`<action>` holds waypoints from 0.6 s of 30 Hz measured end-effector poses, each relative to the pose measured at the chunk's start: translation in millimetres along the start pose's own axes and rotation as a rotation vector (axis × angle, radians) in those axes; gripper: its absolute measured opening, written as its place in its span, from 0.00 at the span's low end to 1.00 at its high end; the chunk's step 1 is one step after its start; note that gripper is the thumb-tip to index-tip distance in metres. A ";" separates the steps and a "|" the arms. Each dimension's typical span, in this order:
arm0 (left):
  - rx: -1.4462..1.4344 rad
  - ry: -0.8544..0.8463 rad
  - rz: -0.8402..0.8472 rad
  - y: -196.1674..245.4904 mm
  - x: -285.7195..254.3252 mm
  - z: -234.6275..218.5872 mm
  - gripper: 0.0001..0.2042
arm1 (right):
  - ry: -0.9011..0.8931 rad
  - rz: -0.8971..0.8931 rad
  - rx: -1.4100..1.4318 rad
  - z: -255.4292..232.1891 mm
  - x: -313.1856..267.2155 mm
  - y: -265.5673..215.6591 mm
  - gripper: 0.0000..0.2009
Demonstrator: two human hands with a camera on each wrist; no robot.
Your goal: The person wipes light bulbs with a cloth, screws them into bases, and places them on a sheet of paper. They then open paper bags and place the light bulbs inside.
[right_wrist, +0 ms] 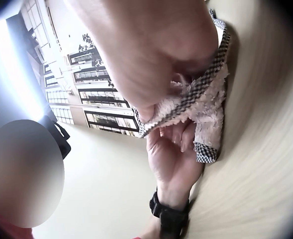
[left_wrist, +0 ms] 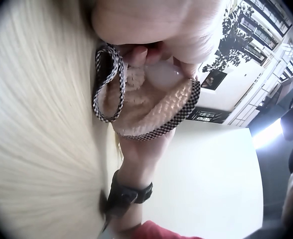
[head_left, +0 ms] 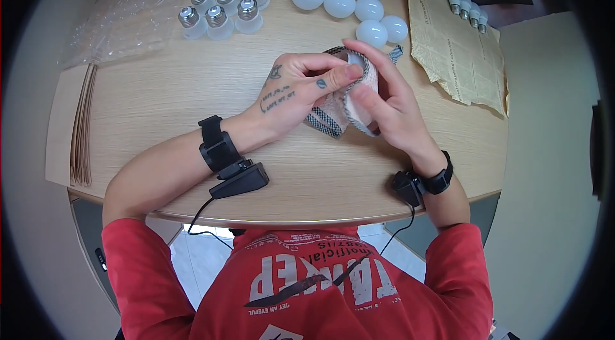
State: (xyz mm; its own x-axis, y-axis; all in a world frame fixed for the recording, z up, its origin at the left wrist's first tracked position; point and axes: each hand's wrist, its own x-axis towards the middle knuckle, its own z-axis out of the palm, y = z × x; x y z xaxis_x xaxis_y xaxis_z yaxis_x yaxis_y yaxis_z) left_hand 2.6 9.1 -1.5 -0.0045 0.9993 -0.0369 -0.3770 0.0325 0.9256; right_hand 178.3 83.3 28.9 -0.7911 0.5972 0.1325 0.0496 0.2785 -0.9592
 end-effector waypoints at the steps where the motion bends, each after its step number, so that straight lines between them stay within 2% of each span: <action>1: 0.022 -0.001 -0.015 1.7 -0.7 1.4 0.11 | -0.017 -0.046 -0.089 -0.9 1.3 2.0 0.26; 2: 0.043 -0.003 -0.030 3.8 -1.2 3.3 0.11 | -0.033 -0.091 -0.179 -1.5 1.5 3.8 0.27; 6: 0.169 -0.028 -0.025 5.8 -0.6 3.5 0.12 | 0.021 -0.071 -0.191 4.6 -0.7 10.3 0.24; 8: 0.103 -0.073 -0.022 1.3 0.9 0.3 0.13 | 0.043 -0.074 -0.193 5.6 -0.6 10.7 0.22; 11: 0.109 -0.097 -0.027 1.0 0.8 0.8 0.17 | 0.060 -0.112 -0.353 0.9 -0.8 6.9 0.18; 14: 0.140 -0.101 -0.037 2.1 -0.5 2.1 0.20 | 0.102 -0.108 -0.298 0.1 -0.9 10.7 0.13; 17: 0.171 -0.140 -0.049 2.1 0.6 -0.1 0.23 | 0.136 0.048 -0.217 -1.8 -1.8 9.5 0.11; 18: 0.184 -0.158 -0.053 2.1 1.1 -0.9 0.24 | 0.151 0.036 -0.203 -1.7 -1.5 10.6 0.10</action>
State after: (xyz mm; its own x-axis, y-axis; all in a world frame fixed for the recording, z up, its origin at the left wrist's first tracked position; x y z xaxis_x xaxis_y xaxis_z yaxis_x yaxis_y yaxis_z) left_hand 0.9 10.2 0.1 0.1612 0.9861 -0.0408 -0.1977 0.0728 0.9776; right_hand 181.1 86.6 19.0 -0.6873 0.7108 0.1498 0.2096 0.3915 -0.8960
